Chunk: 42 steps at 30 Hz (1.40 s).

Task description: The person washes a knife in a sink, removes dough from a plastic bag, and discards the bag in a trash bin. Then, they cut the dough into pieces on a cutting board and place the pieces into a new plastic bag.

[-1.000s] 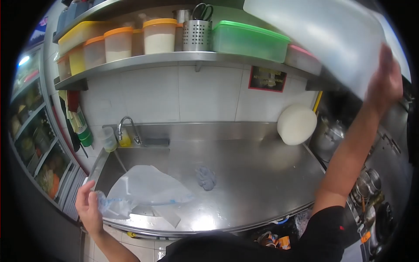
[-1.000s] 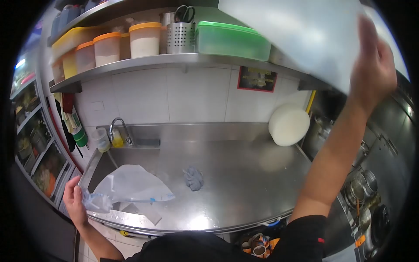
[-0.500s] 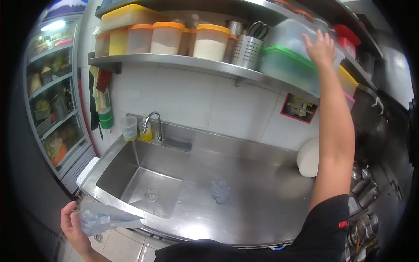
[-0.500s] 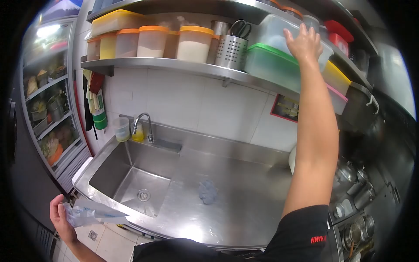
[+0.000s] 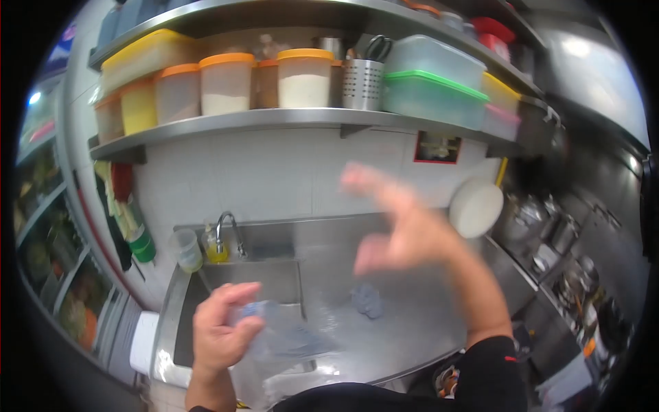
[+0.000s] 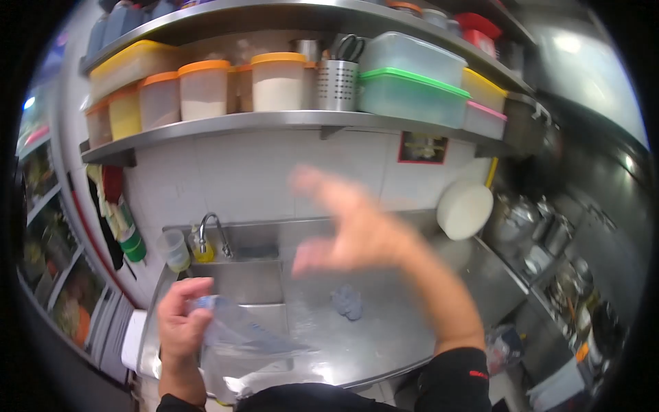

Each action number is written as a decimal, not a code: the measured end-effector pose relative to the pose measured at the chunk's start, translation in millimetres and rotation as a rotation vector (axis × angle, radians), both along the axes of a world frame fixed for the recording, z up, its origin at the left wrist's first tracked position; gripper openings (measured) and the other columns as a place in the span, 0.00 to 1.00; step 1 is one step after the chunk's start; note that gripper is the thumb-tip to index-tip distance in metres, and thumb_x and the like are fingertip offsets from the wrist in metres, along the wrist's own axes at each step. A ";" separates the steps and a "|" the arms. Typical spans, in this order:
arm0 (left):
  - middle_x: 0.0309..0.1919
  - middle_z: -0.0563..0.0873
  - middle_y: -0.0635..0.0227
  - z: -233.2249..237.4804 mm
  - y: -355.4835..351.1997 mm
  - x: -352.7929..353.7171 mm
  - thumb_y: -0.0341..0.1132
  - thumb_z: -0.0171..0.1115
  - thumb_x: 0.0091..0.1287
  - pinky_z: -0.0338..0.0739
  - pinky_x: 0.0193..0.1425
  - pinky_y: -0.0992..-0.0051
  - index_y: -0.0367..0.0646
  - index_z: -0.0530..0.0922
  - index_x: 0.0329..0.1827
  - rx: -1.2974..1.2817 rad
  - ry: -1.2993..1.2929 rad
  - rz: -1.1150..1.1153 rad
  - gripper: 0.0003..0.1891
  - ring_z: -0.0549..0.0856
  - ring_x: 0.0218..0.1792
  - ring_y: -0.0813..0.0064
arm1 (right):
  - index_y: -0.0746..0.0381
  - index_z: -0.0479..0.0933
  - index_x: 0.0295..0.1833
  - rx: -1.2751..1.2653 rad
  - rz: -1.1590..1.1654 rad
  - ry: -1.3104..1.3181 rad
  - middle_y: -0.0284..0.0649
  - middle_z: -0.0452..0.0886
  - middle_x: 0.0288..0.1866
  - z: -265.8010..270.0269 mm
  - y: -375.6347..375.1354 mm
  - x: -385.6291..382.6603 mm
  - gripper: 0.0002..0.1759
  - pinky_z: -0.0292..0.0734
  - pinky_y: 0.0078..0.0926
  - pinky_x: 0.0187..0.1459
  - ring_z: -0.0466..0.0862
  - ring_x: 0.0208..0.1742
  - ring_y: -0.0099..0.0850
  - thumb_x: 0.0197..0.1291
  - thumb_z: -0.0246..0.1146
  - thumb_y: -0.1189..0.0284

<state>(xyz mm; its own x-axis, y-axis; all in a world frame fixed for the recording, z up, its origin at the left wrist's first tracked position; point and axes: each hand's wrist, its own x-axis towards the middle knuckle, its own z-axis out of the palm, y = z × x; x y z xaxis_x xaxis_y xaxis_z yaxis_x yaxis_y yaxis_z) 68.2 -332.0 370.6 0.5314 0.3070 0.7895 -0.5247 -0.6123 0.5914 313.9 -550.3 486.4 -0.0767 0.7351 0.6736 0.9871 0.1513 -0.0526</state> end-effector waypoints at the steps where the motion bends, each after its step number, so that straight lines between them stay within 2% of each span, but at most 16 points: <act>1: 0.37 0.85 0.63 5.4 4.9 12.9 0.39 0.78 0.61 0.78 0.45 0.74 0.36 0.83 0.56 0.070 -0.012 -0.087 0.24 0.83 0.38 0.73 | 0.66 0.59 0.79 -0.148 0.018 0.004 0.57 0.62 0.80 -30.9 2.5 -46.0 0.64 0.64 0.44 0.75 0.69 0.76 0.52 0.43 0.83 0.47; 2: 0.37 0.86 0.62 5.6 9.8 26.9 0.36 0.79 0.60 0.78 0.44 0.73 0.37 0.84 0.56 0.153 -0.026 -0.164 0.23 0.84 0.37 0.71 | 0.70 0.55 0.80 -0.135 0.125 0.105 0.62 0.70 0.74 -76.1 14.7 -74.7 0.65 0.67 0.47 0.74 0.70 0.75 0.56 0.47 0.80 0.45; 5: 0.35 0.86 0.65 15.1 8.4 49.0 0.36 0.79 0.60 0.79 0.42 0.73 0.37 0.84 0.57 0.322 0.001 -0.342 0.22 0.84 0.35 0.71 | 0.66 0.65 0.75 -0.356 -0.298 0.901 0.55 0.84 0.55 -158.2 19.3 -143.6 0.41 0.80 0.43 0.57 0.85 0.56 0.51 0.61 0.72 0.63; 9: 0.46 0.83 0.64 -23.2 4.4 93.3 0.54 0.83 0.54 0.76 0.54 0.71 0.39 0.73 0.71 -0.154 0.053 -1.019 0.46 0.82 0.48 0.72 | 0.67 0.79 0.61 0.283 -0.522 1.076 0.38 0.86 0.47 -212.5 -34.6 -191.2 0.19 0.80 0.24 0.49 0.84 0.46 0.24 0.64 0.65 0.75; 12: 0.66 0.77 0.55 -43.7 -44.3 100.5 0.66 0.86 0.36 0.71 0.70 0.65 0.42 0.56 0.83 -0.494 0.299 -1.536 0.72 0.77 0.66 0.65 | 0.69 0.80 0.59 0.662 -0.654 1.196 0.33 0.85 0.43 -201.5 -79.5 -252.1 0.16 0.79 0.22 0.45 0.82 0.42 0.19 0.68 0.63 0.75; 14: 0.64 0.80 0.54 -71.8 -85.0 86.2 0.56 0.86 0.46 0.77 0.64 0.68 0.40 0.66 0.78 -0.099 0.234 -1.589 0.58 0.81 0.63 0.65 | 0.68 0.79 0.59 0.621 -0.979 0.952 0.33 0.85 0.42 -199.2 -99.2 -287.0 0.17 0.79 0.23 0.45 0.82 0.43 0.19 0.69 0.63 0.73; 17: 0.49 0.88 0.59 -121.9 -99.7 68.2 0.42 0.78 0.62 0.82 0.53 0.70 0.37 0.76 0.69 0.495 0.671 -1.437 0.34 0.87 0.50 0.71 | 0.65 0.82 0.56 0.714 -1.072 1.012 0.37 0.86 0.41 -216.8 -94.7 -336.3 0.16 0.79 0.29 0.48 0.83 0.45 0.24 0.68 0.66 0.68; 20: 0.36 0.88 0.65 -153.7 -105.4 58.7 0.26 0.65 0.69 0.82 0.39 0.77 0.34 0.86 0.45 0.298 0.770 -1.484 0.07 0.85 0.32 0.78 | 0.64 0.82 0.50 0.655 -1.253 0.898 0.49 0.85 0.37 -247.6 -107.8 -376.8 0.17 0.78 0.36 0.41 0.86 0.37 0.38 0.68 0.66 0.60; 21: 0.31 0.86 0.68 -140.1 -111.7 44.0 0.24 0.63 0.70 0.81 0.38 0.77 0.34 0.85 0.46 0.318 0.910 -1.448 0.06 0.83 0.29 0.79 | 0.64 0.82 0.48 0.698 -1.299 0.932 0.49 0.85 0.35 -254.6 -111.5 -395.3 0.18 0.77 0.37 0.40 0.86 0.36 0.39 0.68 0.66 0.59; 22: 0.36 0.85 0.67 -172.1 -112.8 62.5 0.26 0.67 0.65 0.81 0.42 0.76 0.35 0.81 0.58 0.194 1.016 -1.736 0.18 0.83 0.35 0.80 | 0.64 0.83 0.47 0.770 -1.375 0.991 0.49 0.85 0.34 -262.1 -115.0 -414.6 0.17 0.77 0.37 0.40 0.86 0.36 0.40 0.67 0.66 0.59; 24: 0.45 0.84 0.64 -161.8 -148.8 16.2 0.31 0.75 0.57 0.82 0.46 0.72 0.36 0.73 0.69 0.188 1.111 -1.850 0.35 0.85 0.42 0.75 | 0.64 0.83 0.46 0.870 -1.482 1.103 0.49 0.85 0.32 -275.0 -120.1 -451.6 0.17 0.77 0.38 0.39 0.86 0.35 0.41 0.67 0.66 0.59; 26: 0.54 0.82 0.61 -174.6 -179.7 -1.7 0.34 0.80 0.49 0.83 0.49 0.66 0.35 0.67 0.74 0.574 0.946 -1.837 0.47 0.85 0.47 0.67 | 0.65 0.83 0.46 0.908 -1.607 1.086 0.46 0.85 0.30 -276.5 -110.5 -473.1 0.16 0.78 0.35 0.37 0.85 0.33 0.36 0.66 0.68 0.61; 30: 0.32 0.88 0.57 -177.3 -244.7 -86.6 0.32 0.70 0.64 0.80 0.43 0.68 0.36 0.82 0.39 0.942 0.726 -1.832 0.08 0.88 0.35 0.68 | 0.63 0.84 0.46 1.000 -1.804 1.003 0.45 0.85 0.31 -299.6 -121.9 -542.8 0.16 0.79 0.33 0.37 0.85 0.32 0.32 0.64 0.71 0.61; 33: 0.30 0.87 0.62 -171.7 -278.9 -114.7 0.32 0.63 0.71 0.78 0.42 0.72 0.35 0.82 0.38 0.916 0.736 -1.820 0.07 0.86 0.33 0.68 | 0.64 0.85 0.47 1.009 -2.103 1.008 0.45 0.86 0.32 -276.4 -140.7 -614.7 0.17 0.80 0.31 0.37 0.86 0.32 0.31 0.61 0.74 0.62; 36: 0.35 0.87 0.63 -176.2 -315.1 -145.5 0.31 0.58 0.75 0.77 0.49 0.75 0.37 0.81 0.42 0.696 0.469 -2.116 0.07 0.84 0.39 0.75 | 0.65 0.85 0.41 1.232 -2.124 0.882 0.50 0.86 0.32 -269.0 -151.1 -675.9 0.16 0.81 0.33 0.39 0.88 0.33 0.37 0.58 0.75 0.62; 42: 0.41 0.88 0.65 -188.8 -398.8 -217.2 0.32 0.53 0.79 0.79 0.51 0.72 0.34 0.79 0.52 0.567 0.973 -2.040 0.10 0.85 0.42 0.74 | 0.64 0.83 0.52 1.094 -2.292 0.521 0.49 0.86 0.38 -257.9 -156.4 -769.8 0.22 0.81 0.37 0.46 0.87 0.41 0.44 0.55 0.76 0.65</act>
